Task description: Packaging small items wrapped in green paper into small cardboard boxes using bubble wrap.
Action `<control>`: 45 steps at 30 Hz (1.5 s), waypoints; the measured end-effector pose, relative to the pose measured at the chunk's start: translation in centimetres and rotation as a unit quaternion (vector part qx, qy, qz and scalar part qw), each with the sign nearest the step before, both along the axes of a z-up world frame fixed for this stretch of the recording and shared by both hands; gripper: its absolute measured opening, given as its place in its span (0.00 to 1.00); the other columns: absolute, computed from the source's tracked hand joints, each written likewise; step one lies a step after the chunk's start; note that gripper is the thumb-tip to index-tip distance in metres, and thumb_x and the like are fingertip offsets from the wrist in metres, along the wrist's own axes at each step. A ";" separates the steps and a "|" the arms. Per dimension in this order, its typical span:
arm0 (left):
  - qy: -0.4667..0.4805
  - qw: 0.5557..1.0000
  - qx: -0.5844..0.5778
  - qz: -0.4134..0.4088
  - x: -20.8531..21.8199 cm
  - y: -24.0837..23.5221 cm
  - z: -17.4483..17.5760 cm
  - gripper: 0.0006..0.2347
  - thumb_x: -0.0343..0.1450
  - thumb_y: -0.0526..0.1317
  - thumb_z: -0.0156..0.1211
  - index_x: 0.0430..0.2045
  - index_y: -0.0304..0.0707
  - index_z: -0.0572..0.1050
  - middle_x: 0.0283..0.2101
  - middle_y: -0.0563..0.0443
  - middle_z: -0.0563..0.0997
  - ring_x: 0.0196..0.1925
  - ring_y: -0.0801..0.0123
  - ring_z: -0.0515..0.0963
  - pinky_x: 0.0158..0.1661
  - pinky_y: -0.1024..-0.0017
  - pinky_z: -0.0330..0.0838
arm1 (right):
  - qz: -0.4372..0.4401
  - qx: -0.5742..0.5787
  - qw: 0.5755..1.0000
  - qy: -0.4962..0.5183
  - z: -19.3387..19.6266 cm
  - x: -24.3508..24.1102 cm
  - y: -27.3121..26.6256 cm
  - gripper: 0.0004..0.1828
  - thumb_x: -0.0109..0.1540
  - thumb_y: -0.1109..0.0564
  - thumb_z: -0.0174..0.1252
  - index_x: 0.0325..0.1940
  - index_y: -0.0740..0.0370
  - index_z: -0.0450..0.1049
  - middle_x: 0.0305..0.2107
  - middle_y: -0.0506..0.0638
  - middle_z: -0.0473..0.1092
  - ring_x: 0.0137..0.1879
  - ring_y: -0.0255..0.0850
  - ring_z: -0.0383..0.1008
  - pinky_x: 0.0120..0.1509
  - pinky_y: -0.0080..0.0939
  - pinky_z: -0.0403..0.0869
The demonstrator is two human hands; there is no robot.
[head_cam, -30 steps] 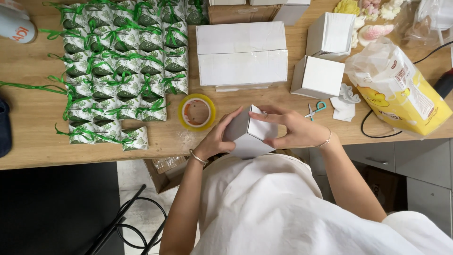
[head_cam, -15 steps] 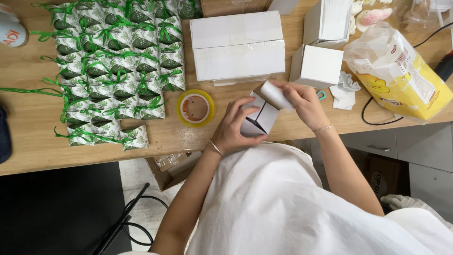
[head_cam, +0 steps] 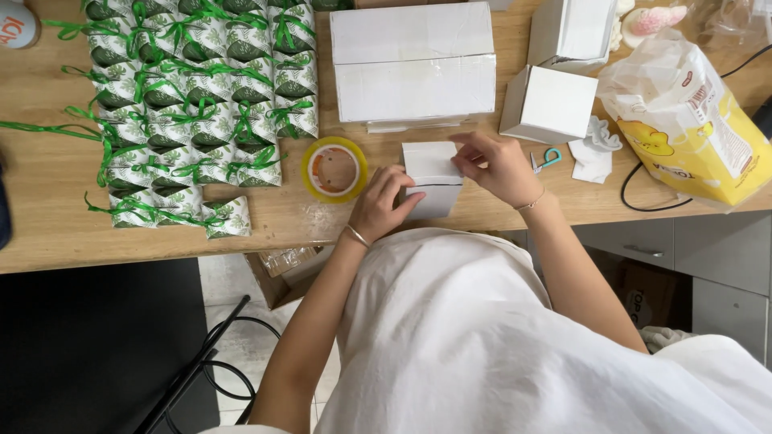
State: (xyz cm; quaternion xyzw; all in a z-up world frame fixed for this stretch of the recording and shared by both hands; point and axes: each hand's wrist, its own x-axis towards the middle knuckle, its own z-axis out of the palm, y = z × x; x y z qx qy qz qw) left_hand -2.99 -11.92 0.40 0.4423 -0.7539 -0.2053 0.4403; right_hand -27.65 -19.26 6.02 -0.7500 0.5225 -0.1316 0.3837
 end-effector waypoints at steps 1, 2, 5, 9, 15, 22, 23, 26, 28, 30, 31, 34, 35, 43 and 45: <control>0.000 1.000 0.001 0.000 0.2 0.6 -0.4 0.12 0.68 0.36 0.74 0.34 0.36 0.72 0.43 0.46 0.76 0.47 0.57 0.78 0.46 0.64 0.76 | 0.000 0.001 1.000 0.000 1.4 0.5 -0.1 0.28 0.60 0.47 0.69 0.64 0.52 0.76 0.47 0.52 0.77 0.51 0.45 0.80 0.60 0.42 0.79; -0.015 1.000 -0.006 -0.006 0.3 1.1 -0.7 0.13 0.67 0.37 0.73 0.37 0.36 0.71 0.42 0.46 0.76 0.48 0.56 0.78 0.47 0.63 0.75 | 0.054 -0.076 0.996 -0.002 2.7 1.0 -0.2 0.33 0.55 0.44 0.70 0.63 0.54 0.75 0.49 0.55 0.77 0.53 0.48 0.80 0.59 0.43 0.78; -0.012 1.000 0.017 -0.024 0.4 2.5 -2.3 0.16 0.68 0.36 0.72 0.41 0.36 0.69 0.42 0.45 0.76 0.48 0.54 0.78 0.49 0.62 0.74 | 0.176 -0.190 0.966 0.011 3.3 1.8 -0.4 0.43 0.46 0.42 0.74 0.63 0.58 0.75 0.51 0.61 0.76 0.53 0.53 0.78 0.55 0.46 0.77; 0.012 0.999 0.028 -0.037 0.5 3.1 -4.0 0.16 0.69 0.34 0.71 0.44 0.35 0.67 0.43 0.45 0.75 0.48 0.54 0.78 0.49 0.63 0.73 | 0.192 -0.067 0.977 -0.062 -2.7 -0.6 -1.3 0.33 0.54 0.52 0.71 0.64 0.57 0.76 0.51 0.59 0.78 0.50 0.48 0.80 0.52 0.44 0.79; -0.002 0.998 0.039 -0.045 -0.5 2.4 1.1 0.13 0.66 0.38 0.72 0.37 0.35 0.73 0.41 0.44 0.76 0.45 0.54 0.77 0.46 0.63 0.74 | -0.230 0.150 0.940 -0.201 -4.2 0.3 -2.1 0.19 0.66 0.52 0.65 0.54 0.65 0.70 0.34 0.57 0.75 0.40 0.44 0.78 0.43 0.47 0.80; -0.050 0.981 0.160 0.094 -3.7 0.1 -0.1 0.12 0.64 0.37 0.73 0.34 0.37 0.74 0.44 0.41 0.70 0.44 0.53 0.77 0.42 0.62 0.76 | -0.109 -0.290 0.948 0.072 -2.0 5.6 4.0 0.19 0.58 0.57 0.70 0.48 0.62 0.71 0.43 0.61 0.68 0.46 0.58 0.72 0.43 0.52 0.74; -0.116 0.970 0.186 0.103 -4.3 0.0 0.3 0.18 0.60 0.39 0.75 0.37 0.33 0.71 0.44 0.37 0.70 0.44 0.47 0.77 0.40 0.59 0.75 | -0.080 -0.282 0.952 0.086 -1.8 5.8 4.2 0.20 0.55 0.56 0.70 0.46 0.63 0.71 0.43 0.62 0.67 0.46 0.60 0.71 0.42 0.53 0.74; -0.194 0.944 0.245 0.111 -5.3 -0.5 1.1 0.28 0.55 0.42 0.78 0.40 0.29 0.66 0.45 0.33 0.69 0.45 0.41 0.77 0.38 0.55 0.76 | -0.051 -0.258 0.962 0.073 -2.0 5.1 4.0 0.20 0.51 0.60 0.67 0.46 0.65 0.71 0.43 0.63 0.66 0.47 0.61 0.70 0.44 0.54 0.74; -0.207 0.930 0.282 0.110 -5.0 -0.3 1.4 0.31 0.54 0.44 0.79 0.41 0.27 0.63 0.45 0.32 0.70 0.46 0.40 0.78 0.38 0.54 0.76 | -0.049 -0.239 0.969 0.044 -2.7 3.7 3.9 0.20 0.51 0.64 0.64 0.47 0.65 0.72 0.44 0.62 0.67 0.48 0.61 0.70 0.46 0.54 0.74; -0.148 0.947 0.264 0.111 -4.3 -0.8 1.6 0.27 0.55 0.39 0.75 0.40 0.26 0.63 0.43 0.28 0.70 0.38 0.41 0.78 0.36 0.58 0.77 | -0.112 -0.112 0.983 -0.092 -3.9 1.7 3.2 0.16 0.56 0.70 0.53 0.47 0.63 0.74 0.45 0.55 0.72 0.51 0.52 0.76 0.49 0.50 0.76; -0.147 0.946 0.265 0.111 -3.7 -0.6 1.2 0.27 0.55 0.39 0.75 0.40 0.26 0.63 0.43 0.28 0.70 0.38 0.41 0.78 0.36 0.58 0.77 | -0.112 -0.111 0.983 -0.091 -4.5 0.8 3.5 0.16 0.56 0.70 0.53 0.47 0.63 0.74 0.45 0.55 0.72 0.51 0.52 0.76 0.49 0.50 0.76; 0.010 0.899 0.422 0.114 -1.9 0.2 -0.4 0.19 0.69 0.34 0.58 0.53 0.30 0.61 0.37 0.42 0.76 0.31 0.60 0.80 0.31 0.66 0.78 | -0.114 -0.111 0.983 -0.092 -5.4 -0.5 4.8 0.17 0.58 0.73 0.51 0.45 0.60 0.76 0.46 0.51 0.74 0.50 0.46 0.78 0.48 0.46 0.77; 0.057 0.909 0.391 0.130 -1.4 0.7 -1.3 0.17 0.71 0.31 0.55 0.55 0.30 0.62 0.32 0.40 0.75 0.28 0.60 0.76 0.32 0.66 0.74 | -0.068 -0.164 0.983 -0.035 -5.0 -0.2 5.3 0.16 0.57 0.72 0.55 0.44 0.59 0.78 0.47 0.52 0.72 0.51 0.47 0.76 0.48 0.47 0.76; 0.139 0.966 0.209 0.066 -0.1 2.0 -1.4 0.10 0.72 0.26 0.56 0.48 0.30 0.73 0.47 0.41 0.83 0.51 0.59 0.82 0.50 0.69 0.74 | 0.053 -0.247 0.954 0.163 -1.9 3.2 6.2 0.21 0.54 0.41 0.64 0.43 0.57 0.81 0.61 0.66 0.62 0.63 0.62 0.61 0.56 0.69 0.65; 0.176 0.946 0.269 0.040 -0.3 2.1 -1.3 0.06 0.71 0.30 0.64 0.40 0.32 0.79 0.44 0.45 0.84 0.48 0.62 0.83 0.49 0.71 0.75 | 0.101 -0.262 0.920 0.273 -2.6 3.7 6.2 0.17 0.51 0.39 0.65 0.33 0.52 0.81 0.70 0.68 0.56 0.72 0.62 0.54 0.63 0.80 0.56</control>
